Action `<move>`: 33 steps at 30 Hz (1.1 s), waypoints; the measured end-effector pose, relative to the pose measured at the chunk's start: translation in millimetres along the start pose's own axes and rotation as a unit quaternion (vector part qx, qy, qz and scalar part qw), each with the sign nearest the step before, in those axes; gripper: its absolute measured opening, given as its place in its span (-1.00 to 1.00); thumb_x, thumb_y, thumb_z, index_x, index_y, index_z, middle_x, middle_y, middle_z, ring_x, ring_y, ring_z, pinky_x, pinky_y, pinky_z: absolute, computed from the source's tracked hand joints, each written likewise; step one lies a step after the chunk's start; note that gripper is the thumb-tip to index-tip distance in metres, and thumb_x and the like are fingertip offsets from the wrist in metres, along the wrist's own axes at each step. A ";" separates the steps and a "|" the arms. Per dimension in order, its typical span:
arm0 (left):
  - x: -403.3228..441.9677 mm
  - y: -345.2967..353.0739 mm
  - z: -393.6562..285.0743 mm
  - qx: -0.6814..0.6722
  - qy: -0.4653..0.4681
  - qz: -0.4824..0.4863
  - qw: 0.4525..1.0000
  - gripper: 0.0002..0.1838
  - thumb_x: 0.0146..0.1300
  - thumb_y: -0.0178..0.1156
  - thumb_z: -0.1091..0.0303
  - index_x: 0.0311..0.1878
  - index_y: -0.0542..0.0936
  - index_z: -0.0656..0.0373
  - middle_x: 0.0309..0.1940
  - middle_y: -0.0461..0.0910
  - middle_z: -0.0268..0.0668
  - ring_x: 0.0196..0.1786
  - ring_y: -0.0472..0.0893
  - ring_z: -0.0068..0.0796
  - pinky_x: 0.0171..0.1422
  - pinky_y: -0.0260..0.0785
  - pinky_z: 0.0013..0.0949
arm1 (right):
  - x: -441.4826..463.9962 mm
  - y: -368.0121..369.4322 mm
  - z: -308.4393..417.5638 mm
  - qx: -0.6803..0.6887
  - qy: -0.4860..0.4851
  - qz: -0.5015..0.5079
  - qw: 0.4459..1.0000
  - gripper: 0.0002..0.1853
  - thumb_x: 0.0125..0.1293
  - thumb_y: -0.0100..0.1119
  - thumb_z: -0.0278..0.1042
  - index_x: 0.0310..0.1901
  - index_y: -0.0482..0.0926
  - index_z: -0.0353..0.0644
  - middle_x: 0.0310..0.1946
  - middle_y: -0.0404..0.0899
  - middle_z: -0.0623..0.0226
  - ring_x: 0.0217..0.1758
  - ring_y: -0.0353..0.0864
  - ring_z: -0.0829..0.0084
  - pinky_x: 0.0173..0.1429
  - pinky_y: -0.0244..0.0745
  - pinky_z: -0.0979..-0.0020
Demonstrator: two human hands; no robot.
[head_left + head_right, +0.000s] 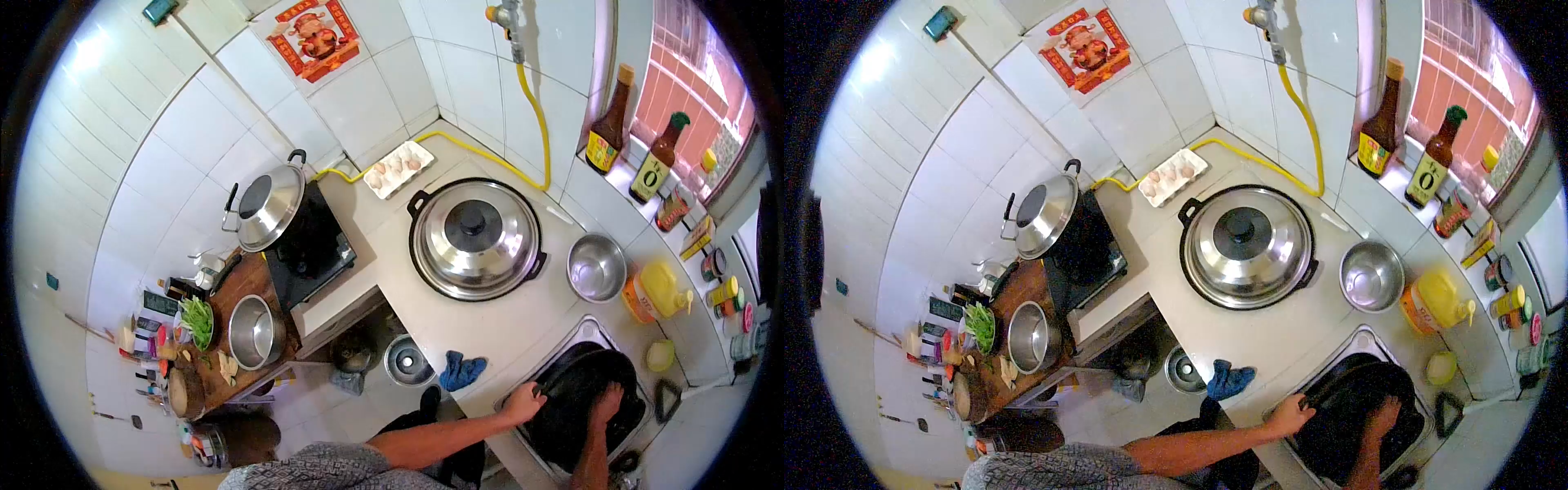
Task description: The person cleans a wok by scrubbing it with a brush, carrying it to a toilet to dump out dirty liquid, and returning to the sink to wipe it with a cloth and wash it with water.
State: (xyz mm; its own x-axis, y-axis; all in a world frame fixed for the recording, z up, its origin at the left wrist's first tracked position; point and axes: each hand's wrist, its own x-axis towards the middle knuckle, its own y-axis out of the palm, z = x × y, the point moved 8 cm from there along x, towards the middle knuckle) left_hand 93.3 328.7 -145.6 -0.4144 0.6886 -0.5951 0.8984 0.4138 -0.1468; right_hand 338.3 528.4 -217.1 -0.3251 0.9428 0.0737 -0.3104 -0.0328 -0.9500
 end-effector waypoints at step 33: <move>-5.7 0.5 -14.3 0.036 0.117 -0.052 0.991 -0.73 0.28 0.28 0.19 -0.27 0.51 0.21 -0.64 0.48 -0.27 -0.59 0.45 -0.38 -0.47 0.26 -0.17 | -52.0 13.2 -13.1 -0.054 -0.014 -0.009 0.998 -0.74 0.34 0.10 -0.34 -0.08 0.62 -0.34 -0.17 0.59 -0.03 -0.07 0.55 -0.09 0.01 0.50 -0.01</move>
State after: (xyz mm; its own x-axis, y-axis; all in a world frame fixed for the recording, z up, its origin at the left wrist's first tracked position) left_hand 94.1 333.6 -130.9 -0.5202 0.7674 -0.3748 0.8535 0.4518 -0.2596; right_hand 362.8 483.3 -237.5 -0.3468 0.9329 0.0975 -0.2180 0.0209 -0.9757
